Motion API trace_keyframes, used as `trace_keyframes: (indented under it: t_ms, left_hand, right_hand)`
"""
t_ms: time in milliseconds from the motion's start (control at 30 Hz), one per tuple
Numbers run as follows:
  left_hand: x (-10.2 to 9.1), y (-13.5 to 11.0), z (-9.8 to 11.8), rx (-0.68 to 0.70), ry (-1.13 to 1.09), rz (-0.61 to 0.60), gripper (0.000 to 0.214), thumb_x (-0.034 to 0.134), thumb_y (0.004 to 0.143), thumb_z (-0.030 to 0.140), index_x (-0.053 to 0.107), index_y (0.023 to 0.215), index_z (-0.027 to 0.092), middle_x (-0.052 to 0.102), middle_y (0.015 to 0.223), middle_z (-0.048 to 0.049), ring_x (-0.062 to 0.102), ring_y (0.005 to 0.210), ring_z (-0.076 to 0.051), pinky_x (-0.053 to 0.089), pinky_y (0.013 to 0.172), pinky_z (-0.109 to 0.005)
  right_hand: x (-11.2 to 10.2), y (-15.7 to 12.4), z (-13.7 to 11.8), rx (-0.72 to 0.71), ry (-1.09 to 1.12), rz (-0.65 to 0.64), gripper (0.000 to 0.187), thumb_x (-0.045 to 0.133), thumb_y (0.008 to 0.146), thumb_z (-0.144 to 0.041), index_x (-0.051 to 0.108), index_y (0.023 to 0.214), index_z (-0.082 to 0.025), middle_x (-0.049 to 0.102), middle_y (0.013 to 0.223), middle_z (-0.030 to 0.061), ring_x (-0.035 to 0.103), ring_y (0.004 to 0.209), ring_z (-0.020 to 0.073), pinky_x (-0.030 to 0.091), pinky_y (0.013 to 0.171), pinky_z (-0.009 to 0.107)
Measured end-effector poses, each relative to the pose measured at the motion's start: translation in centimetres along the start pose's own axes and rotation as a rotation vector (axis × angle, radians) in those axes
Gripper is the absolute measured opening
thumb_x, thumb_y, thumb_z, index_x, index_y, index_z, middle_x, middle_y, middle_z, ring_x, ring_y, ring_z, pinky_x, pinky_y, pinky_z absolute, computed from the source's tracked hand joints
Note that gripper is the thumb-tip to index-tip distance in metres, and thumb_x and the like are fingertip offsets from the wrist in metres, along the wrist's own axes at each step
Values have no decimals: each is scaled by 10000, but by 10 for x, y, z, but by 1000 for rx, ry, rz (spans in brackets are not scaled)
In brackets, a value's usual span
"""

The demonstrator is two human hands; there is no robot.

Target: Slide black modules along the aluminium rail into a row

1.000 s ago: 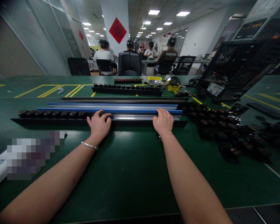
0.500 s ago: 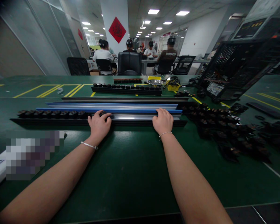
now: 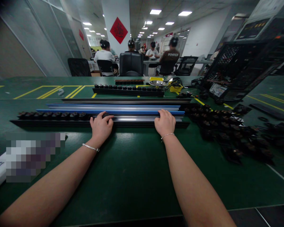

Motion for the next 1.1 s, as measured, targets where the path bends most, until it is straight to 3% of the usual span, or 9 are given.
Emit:
trace_keyframes:
  t_ms: [1100]
  left_hand:
    - [1, 1, 5, 62, -5, -33, 344, 420, 855, 279, 723, 1016, 259, 544, 1351, -85, 538, 1191, -239, 278, 1081, -439]
  right_hand:
    - [0, 0, 0, -3, 11, 8, 470, 404, 782, -218, 597, 1209, -176, 564, 1309, 91, 453, 1239, 263, 323, 1032, 455]
Point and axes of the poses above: each hand's wrist, its own y-axis towards the middle knuckle, its own x-axis out of the palm, z = x × y, the point moved 10 cm from there along y, towards the middle knuckle
